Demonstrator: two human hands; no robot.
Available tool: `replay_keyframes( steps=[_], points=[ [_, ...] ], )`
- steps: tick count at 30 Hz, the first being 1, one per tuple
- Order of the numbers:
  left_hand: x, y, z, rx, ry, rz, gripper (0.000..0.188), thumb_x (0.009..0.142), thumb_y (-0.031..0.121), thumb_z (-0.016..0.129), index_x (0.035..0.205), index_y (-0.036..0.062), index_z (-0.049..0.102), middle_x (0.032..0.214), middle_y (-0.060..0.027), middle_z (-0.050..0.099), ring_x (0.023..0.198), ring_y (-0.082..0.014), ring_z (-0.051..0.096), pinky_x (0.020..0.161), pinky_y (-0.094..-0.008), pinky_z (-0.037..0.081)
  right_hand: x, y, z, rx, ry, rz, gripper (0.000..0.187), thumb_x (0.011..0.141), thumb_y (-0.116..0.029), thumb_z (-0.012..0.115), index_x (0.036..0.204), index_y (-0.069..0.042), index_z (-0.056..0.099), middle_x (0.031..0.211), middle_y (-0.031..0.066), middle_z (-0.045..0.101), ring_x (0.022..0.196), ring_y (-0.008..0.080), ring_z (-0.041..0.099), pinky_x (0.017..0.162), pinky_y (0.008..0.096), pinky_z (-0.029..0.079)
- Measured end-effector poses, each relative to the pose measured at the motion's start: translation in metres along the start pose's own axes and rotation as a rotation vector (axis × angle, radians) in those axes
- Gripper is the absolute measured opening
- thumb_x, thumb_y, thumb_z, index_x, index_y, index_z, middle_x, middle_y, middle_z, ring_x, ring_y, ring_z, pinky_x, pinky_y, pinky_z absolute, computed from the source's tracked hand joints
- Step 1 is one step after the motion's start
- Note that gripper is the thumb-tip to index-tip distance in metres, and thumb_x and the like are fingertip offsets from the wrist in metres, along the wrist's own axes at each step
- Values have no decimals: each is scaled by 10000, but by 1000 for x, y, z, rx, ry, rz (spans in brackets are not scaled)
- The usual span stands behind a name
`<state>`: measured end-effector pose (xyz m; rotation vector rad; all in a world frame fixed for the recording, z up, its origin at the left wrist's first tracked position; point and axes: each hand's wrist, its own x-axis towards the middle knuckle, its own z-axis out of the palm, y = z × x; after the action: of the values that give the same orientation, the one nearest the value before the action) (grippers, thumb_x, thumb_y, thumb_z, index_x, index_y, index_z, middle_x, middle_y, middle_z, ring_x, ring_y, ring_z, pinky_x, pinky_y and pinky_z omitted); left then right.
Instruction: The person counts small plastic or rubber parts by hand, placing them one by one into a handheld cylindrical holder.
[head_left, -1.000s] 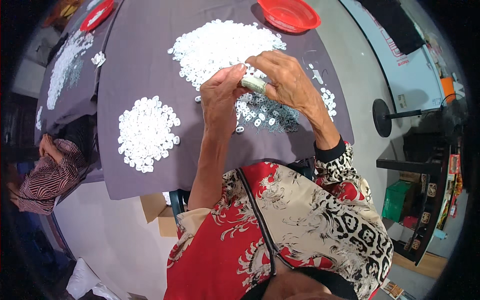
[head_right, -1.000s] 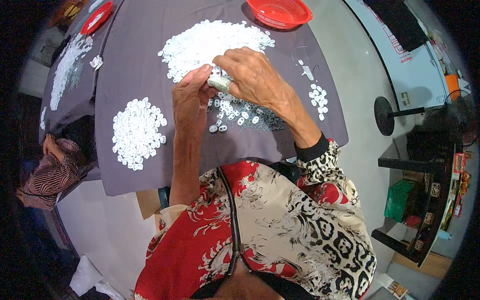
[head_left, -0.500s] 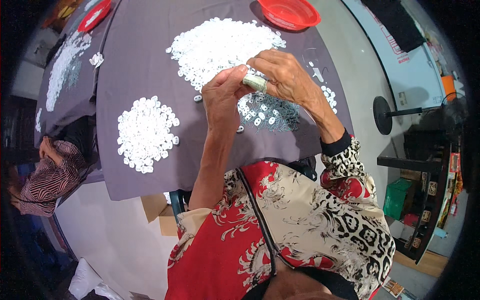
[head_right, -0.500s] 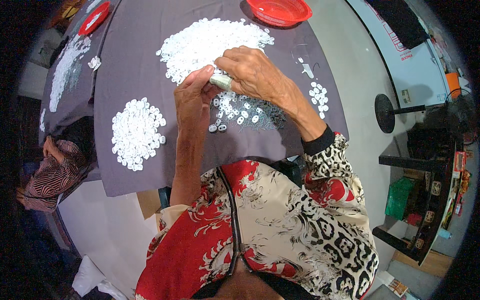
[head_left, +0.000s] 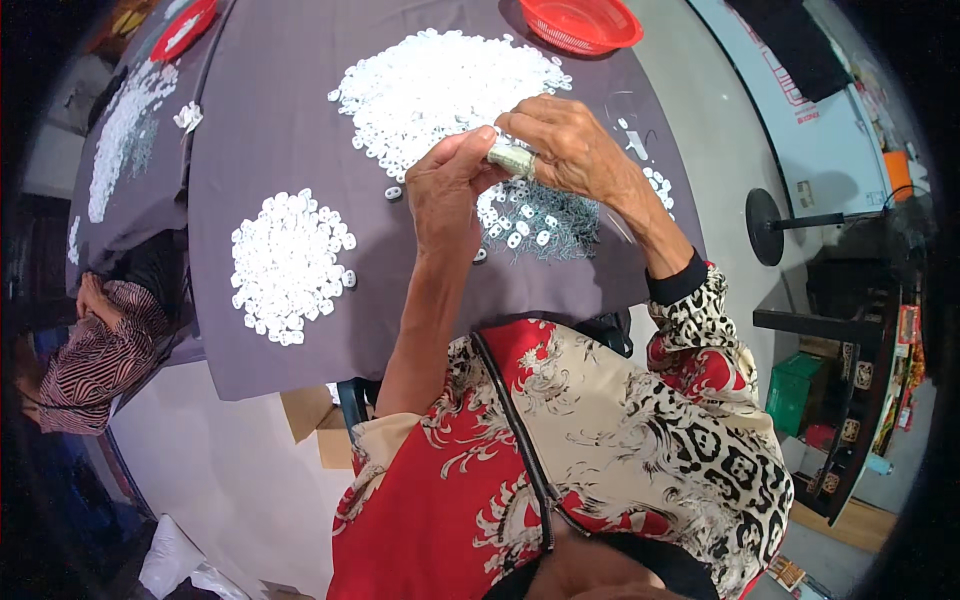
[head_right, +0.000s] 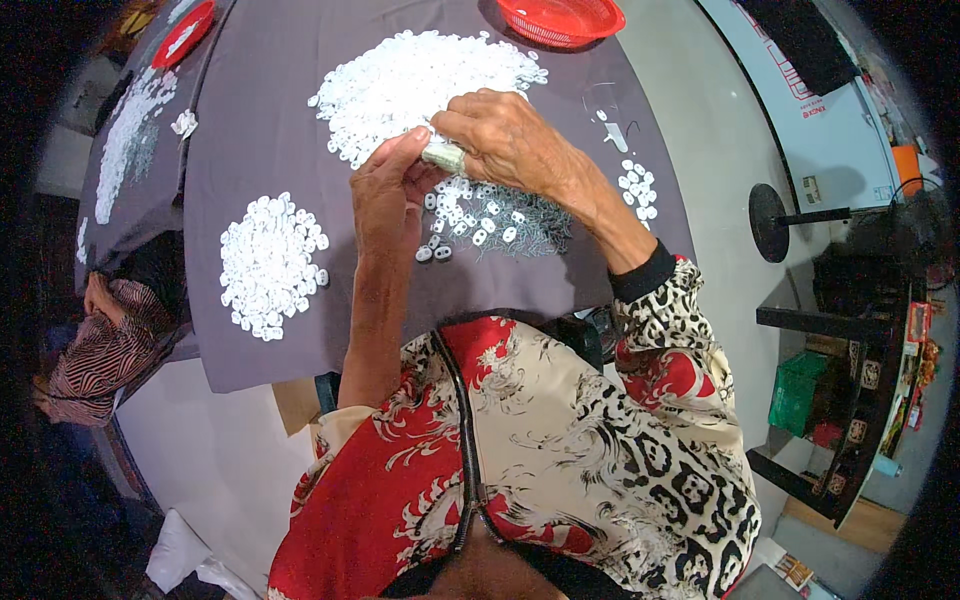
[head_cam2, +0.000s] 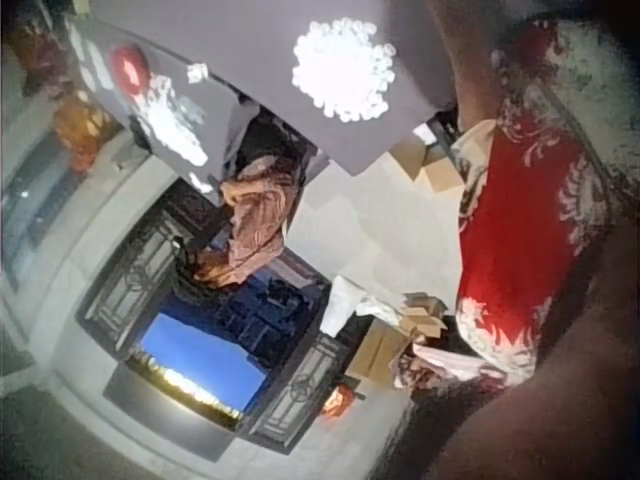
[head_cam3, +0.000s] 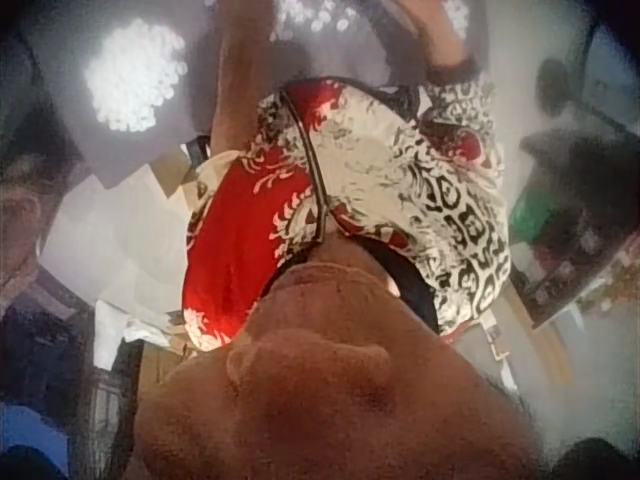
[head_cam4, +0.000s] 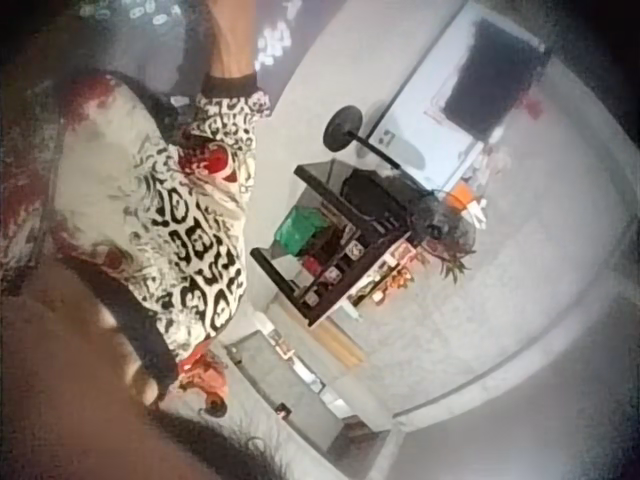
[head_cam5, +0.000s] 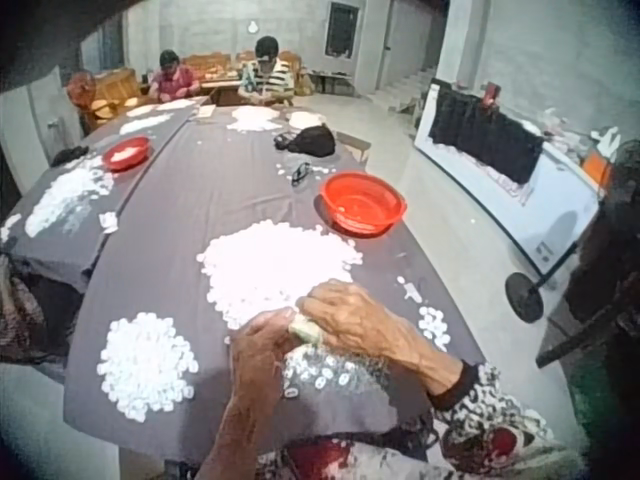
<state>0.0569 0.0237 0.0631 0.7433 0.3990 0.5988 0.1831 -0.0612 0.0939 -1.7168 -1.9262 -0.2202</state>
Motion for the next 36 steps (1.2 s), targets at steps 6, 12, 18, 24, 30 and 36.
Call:
replay_keyframes(
  steps=[6, 12, 18, 24, 30, 36],
  points=[
    [2, -1, -2, 14, 31, -27, 187, 783, 102, 605, 856, -70, 599, 762, -101, 598, 673, -149, 593, 604, -266, 530, 2, 1, 1, 18, -8, -17, 234, 658, -89, 616, 855, 22, 556, 676, 125, 528, 631, 288, 530, 549, 367, 430],
    [2, -2, -4, 13, 24, -32, 187, 780, 109, 612, 853, -62, 603, 761, -105, 601, 657, -153, 598, 604, -267, 536, 2, 3, 1, 3, -31, -41, 238, 656, -104, 632, 843, 22, 556, 664, 124, 528, 621, 282, 534, 536, 365, 425],
    [7, -1, -9, 45, 43, -38, 182, 787, 111, 602, 860, -56, 601, 760, -102, 603, 663, -151, 599, 600, -255, 533, 3, 12, 13, 58, -4, -16, 224, 680, -108, 620, 874, -5, 576, 670, 126, 542, 635, 293, 548, 545, 364, 435],
    [8, 28, -67, 262, 130, 184, 187, 802, 104, 586, 881, -65, 597, 731, -97, 612, 638, -148, 595, 589, -251, 497, -9, 18, 18, 272, -46, 382, 288, 732, -187, 622, 973, -32, 612, 789, 114, 637, 693, 189, 606, 611, 301, 466],
    [-16, 60, -145, 877, 454, 146, 184, 774, 135, 600, 839, -33, 638, 630, -35, 574, 558, -82, 507, 521, -198, 395, -49, 25, 57, 276, -196, 499, 156, 739, -66, 573, 871, -1, 626, 756, 129, 638, 634, 219, 595, 587, 325, 464],
    [-34, 62, -181, 1388, 560, 390, 217, 767, 175, 594, 886, -1, 638, 704, -80, 607, 581, -147, 549, 554, -271, 437, -52, 10, 78, 257, -331, 509, 144, 743, -52, 555, 861, -3, 622, 756, 128, 635, 646, 244, 595, 587, 347, 460]
  ],
)
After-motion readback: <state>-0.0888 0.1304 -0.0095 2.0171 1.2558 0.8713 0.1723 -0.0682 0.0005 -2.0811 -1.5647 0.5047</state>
